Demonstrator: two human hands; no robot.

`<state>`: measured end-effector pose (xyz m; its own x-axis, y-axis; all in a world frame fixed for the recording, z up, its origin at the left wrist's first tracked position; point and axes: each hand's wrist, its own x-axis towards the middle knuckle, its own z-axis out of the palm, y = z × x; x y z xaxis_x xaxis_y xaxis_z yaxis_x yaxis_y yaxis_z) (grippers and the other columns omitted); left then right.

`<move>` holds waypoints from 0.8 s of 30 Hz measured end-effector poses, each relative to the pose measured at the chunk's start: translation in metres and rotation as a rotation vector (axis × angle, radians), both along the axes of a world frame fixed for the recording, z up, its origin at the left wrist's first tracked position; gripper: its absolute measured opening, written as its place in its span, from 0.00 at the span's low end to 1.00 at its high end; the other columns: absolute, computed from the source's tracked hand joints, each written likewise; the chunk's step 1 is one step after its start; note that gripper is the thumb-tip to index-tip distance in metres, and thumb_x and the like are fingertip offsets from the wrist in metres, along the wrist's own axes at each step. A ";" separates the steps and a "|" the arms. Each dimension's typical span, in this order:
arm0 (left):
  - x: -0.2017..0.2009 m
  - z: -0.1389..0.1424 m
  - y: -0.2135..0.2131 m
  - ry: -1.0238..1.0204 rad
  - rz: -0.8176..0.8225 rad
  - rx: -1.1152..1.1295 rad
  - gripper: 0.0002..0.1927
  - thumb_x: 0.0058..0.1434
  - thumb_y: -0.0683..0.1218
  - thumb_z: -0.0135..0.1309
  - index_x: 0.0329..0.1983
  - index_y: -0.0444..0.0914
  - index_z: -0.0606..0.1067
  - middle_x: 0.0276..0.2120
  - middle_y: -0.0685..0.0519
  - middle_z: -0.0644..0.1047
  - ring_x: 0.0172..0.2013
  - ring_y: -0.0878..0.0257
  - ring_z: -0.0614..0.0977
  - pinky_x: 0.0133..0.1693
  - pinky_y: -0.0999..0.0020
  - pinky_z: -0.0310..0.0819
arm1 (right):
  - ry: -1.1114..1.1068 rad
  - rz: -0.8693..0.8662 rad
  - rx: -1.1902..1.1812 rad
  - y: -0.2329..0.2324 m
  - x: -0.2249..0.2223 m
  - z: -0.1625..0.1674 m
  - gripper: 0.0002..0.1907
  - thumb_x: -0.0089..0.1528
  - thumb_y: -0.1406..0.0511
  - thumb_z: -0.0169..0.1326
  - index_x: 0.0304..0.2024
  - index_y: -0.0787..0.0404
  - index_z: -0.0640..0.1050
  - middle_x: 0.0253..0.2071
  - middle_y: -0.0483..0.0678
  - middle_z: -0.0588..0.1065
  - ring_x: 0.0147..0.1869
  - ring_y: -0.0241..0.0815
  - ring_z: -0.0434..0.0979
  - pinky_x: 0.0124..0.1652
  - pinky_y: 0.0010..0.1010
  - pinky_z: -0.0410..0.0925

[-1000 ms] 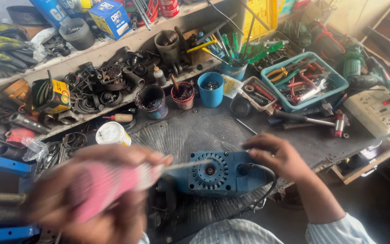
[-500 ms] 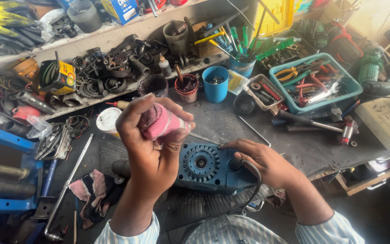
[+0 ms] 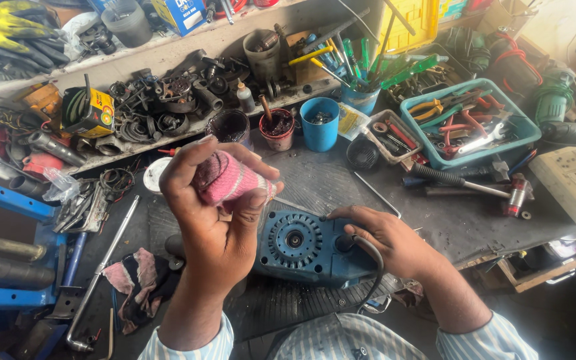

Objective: The person services a blue Dong Cheng rotary hammer on a workbench. They remove the rear housing cover, wipe components with a cloth, apply grease from a container to the mechanism, refit the housing, and tighten screws using a hex key.

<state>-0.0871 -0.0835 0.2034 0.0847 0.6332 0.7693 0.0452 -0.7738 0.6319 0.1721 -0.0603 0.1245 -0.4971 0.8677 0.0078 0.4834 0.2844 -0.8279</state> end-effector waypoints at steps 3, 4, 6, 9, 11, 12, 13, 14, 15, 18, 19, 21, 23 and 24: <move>-0.001 -0.002 0.002 0.026 -0.001 -0.008 0.29 0.79 0.43 0.54 0.73 0.43 0.51 0.53 0.43 0.73 0.48 0.61 0.82 0.52 0.66 0.86 | 0.006 0.005 -0.002 0.000 0.000 0.000 0.24 0.67 0.51 0.43 0.58 0.55 0.75 0.51 0.51 0.80 0.55 0.48 0.82 0.53 0.39 0.72; -0.001 -0.001 0.002 0.029 -0.009 -0.013 0.29 0.79 0.43 0.54 0.73 0.43 0.51 0.53 0.43 0.73 0.48 0.62 0.82 0.52 0.67 0.86 | 0.015 0.011 0.017 0.001 0.000 0.000 0.24 0.67 0.51 0.43 0.58 0.55 0.75 0.51 0.51 0.80 0.55 0.48 0.82 0.53 0.39 0.72; -0.001 0.006 0.003 0.024 -0.032 -0.026 0.28 0.79 0.44 0.54 0.73 0.44 0.51 0.52 0.44 0.74 0.47 0.62 0.81 0.51 0.69 0.85 | 0.034 0.024 0.052 0.001 0.000 0.000 0.24 0.68 0.52 0.43 0.58 0.56 0.75 0.52 0.51 0.80 0.56 0.49 0.81 0.54 0.40 0.72; 0.006 0.030 0.008 0.111 0.016 0.030 0.24 0.79 0.47 0.55 0.70 0.42 0.58 0.50 0.48 0.75 0.46 0.64 0.80 0.51 0.72 0.82 | 0.015 0.038 0.061 0.006 -0.001 0.001 0.21 0.67 0.55 0.46 0.58 0.56 0.76 0.52 0.50 0.80 0.57 0.47 0.81 0.54 0.39 0.72; 0.015 0.051 0.015 0.223 0.163 0.161 0.21 0.76 0.50 0.58 0.66 0.41 0.65 0.49 0.50 0.74 0.47 0.63 0.78 0.51 0.72 0.79 | 0.129 0.057 0.136 0.012 -0.005 0.002 0.19 0.67 0.58 0.50 0.57 0.58 0.77 0.52 0.51 0.80 0.57 0.45 0.81 0.54 0.37 0.72; 0.018 0.061 0.018 0.291 0.276 0.256 0.21 0.73 0.52 0.59 0.62 0.40 0.69 0.49 0.50 0.73 0.48 0.62 0.77 0.51 0.71 0.77 | 0.187 0.066 0.167 0.016 -0.008 0.003 0.18 0.67 0.60 0.52 0.57 0.59 0.77 0.52 0.51 0.80 0.57 0.44 0.80 0.54 0.36 0.71; 0.027 0.068 0.024 0.318 0.318 0.300 0.20 0.72 0.52 0.60 0.60 0.40 0.71 0.48 0.51 0.72 0.48 0.62 0.76 0.50 0.71 0.75 | 0.233 0.046 0.141 0.021 -0.012 0.003 0.17 0.66 0.62 0.53 0.56 0.60 0.78 0.51 0.50 0.81 0.56 0.43 0.81 0.54 0.35 0.72; 0.033 0.074 0.029 0.342 0.362 0.345 0.19 0.70 0.53 0.61 0.58 0.40 0.74 0.47 0.51 0.72 0.48 0.62 0.76 0.50 0.71 0.74 | 0.276 0.029 0.119 0.026 -0.018 0.003 0.17 0.66 0.63 0.54 0.56 0.60 0.78 0.50 0.49 0.82 0.55 0.41 0.81 0.54 0.33 0.72; 0.040 0.077 0.036 0.326 0.337 0.352 0.17 0.71 0.53 0.62 0.56 0.41 0.76 0.46 0.53 0.72 0.46 0.65 0.76 0.48 0.73 0.74 | 0.319 0.012 0.104 0.030 -0.023 0.002 0.17 0.65 0.64 0.55 0.56 0.61 0.78 0.49 0.48 0.83 0.53 0.40 0.82 0.54 0.32 0.72; 0.046 0.077 0.049 0.215 0.059 0.048 0.18 0.72 0.52 0.52 0.60 0.40 0.75 0.44 0.55 0.73 0.41 0.69 0.76 0.45 0.74 0.74 | 0.415 0.072 0.119 0.040 -0.037 -0.003 0.11 0.67 0.66 0.58 0.50 0.64 0.82 0.41 0.47 0.85 0.49 0.38 0.81 0.51 0.31 0.73; 0.046 0.075 0.054 0.168 -0.075 -0.110 0.19 0.72 0.52 0.47 0.62 0.39 0.74 0.43 0.55 0.74 0.40 0.69 0.76 0.44 0.73 0.75 | 0.450 0.078 0.070 0.042 -0.038 -0.006 0.13 0.66 0.66 0.57 0.51 0.64 0.82 0.40 0.46 0.84 0.48 0.37 0.81 0.51 0.30 0.73; 0.043 0.070 0.064 -0.002 -0.427 -0.130 0.20 0.80 0.54 0.44 0.66 0.36 0.68 0.46 0.53 0.76 0.44 0.70 0.75 0.51 0.74 0.71 | 0.515 0.093 -0.027 0.043 -0.038 -0.012 0.15 0.65 0.66 0.55 0.53 0.64 0.80 0.37 0.45 0.83 0.47 0.35 0.82 0.52 0.28 0.73; 0.041 0.062 0.073 -0.113 -0.680 -0.189 0.23 0.84 0.55 0.42 0.69 0.32 0.64 0.45 0.50 0.77 0.42 0.69 0.74 0.53 0.72 0.70 | 0.499 0.084 0.019 0.042 -0.035 -0.020 0.12 0.64 0.67 0.57 0.49 0.66 0.82 0.36 0.45 0.83 0.46 0.34 0.82 0.50 0.27 0.73; 0.041 0.057 0.077 -0.135 -0.752 -0.230 0.26 0.84 0.55 0.41 0.70 0.29 0.64 0.42 0.48 0.76 0.38 0.69 0.73 0.51 0.70 0.71 | 0.490 0.079 0.042 0.042 -0.032 -0.023 0.11 0.64 0.68 0.58 0.47 0.67 0.82 0.35 0.45 0.83 0.45 0.33 0.82 0.49 0.26 0.73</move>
